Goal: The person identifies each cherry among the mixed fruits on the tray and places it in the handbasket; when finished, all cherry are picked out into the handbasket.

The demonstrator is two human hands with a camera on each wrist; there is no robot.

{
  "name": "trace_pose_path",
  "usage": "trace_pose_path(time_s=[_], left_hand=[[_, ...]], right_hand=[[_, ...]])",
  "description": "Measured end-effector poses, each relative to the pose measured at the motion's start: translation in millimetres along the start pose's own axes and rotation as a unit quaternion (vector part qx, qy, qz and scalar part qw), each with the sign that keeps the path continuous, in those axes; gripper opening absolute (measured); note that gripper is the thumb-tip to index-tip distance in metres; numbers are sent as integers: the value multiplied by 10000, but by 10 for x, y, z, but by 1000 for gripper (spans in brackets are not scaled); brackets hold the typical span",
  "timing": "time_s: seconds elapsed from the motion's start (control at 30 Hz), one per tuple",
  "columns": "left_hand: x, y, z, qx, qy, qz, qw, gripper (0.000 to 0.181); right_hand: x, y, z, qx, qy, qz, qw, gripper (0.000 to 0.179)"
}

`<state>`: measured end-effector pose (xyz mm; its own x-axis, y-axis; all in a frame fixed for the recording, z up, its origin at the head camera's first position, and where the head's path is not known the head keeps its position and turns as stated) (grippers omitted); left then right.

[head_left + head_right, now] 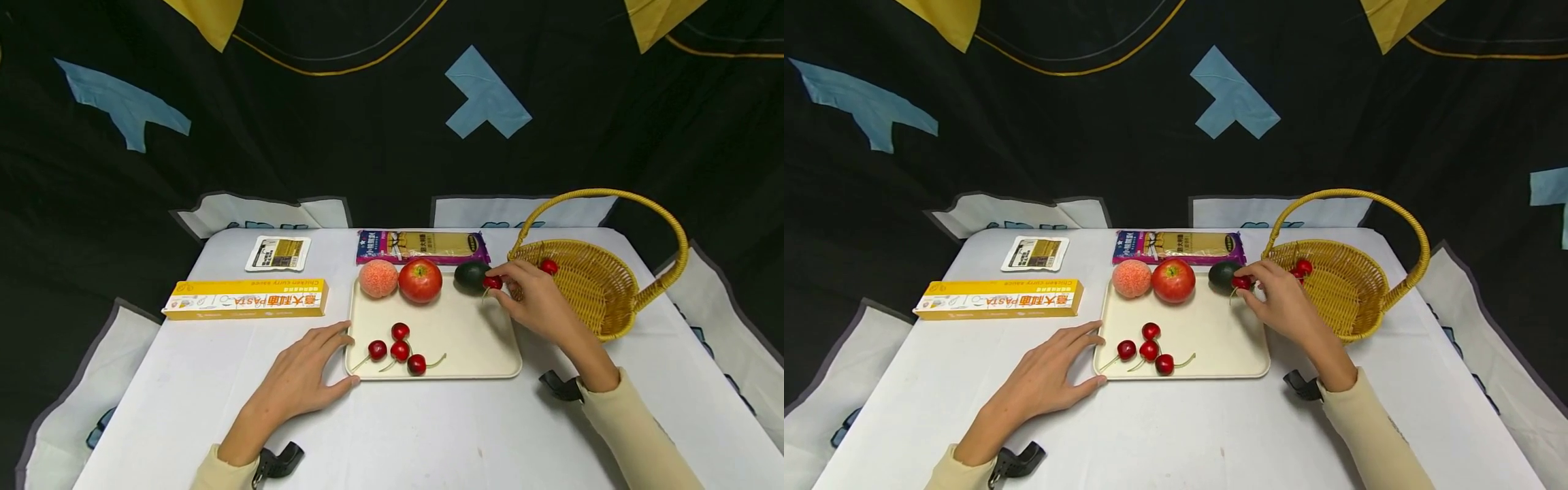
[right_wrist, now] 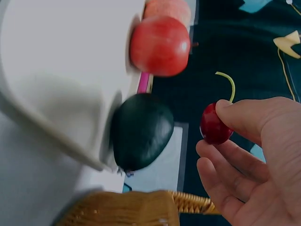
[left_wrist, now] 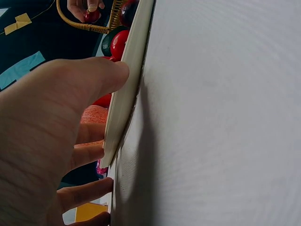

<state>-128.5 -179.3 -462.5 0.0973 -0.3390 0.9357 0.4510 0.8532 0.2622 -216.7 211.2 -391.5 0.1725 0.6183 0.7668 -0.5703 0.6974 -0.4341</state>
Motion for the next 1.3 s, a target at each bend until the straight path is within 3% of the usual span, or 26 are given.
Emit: trace_pose_path(time_s=[0.63,0.83,1.3], left_hand=[[-2,-14,16,-43,48,17,10000,63],[-11,-6,9,4,5,-23,10000,62],[-4,-3,3,-11,76,-84,9999,60]], right_hand=[[301,479,-33,-929,267,-303,9949,30],[363,677,-85,-1392,65,-439,9893,34],[398,987,-182,-1943,-543,-571,9778,34]])
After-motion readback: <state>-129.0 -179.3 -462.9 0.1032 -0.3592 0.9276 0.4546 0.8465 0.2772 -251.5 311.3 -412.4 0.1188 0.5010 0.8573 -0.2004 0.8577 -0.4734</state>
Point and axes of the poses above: each hand's wrist, its own z-axis towards the middle knuckle, its own x-axis out of the back of the hand, y = z × x, the point moved 4 cm from there along z, towards the middle knuckle, and after that the axes turned 4 degrees about y, right-handed, at the moved point
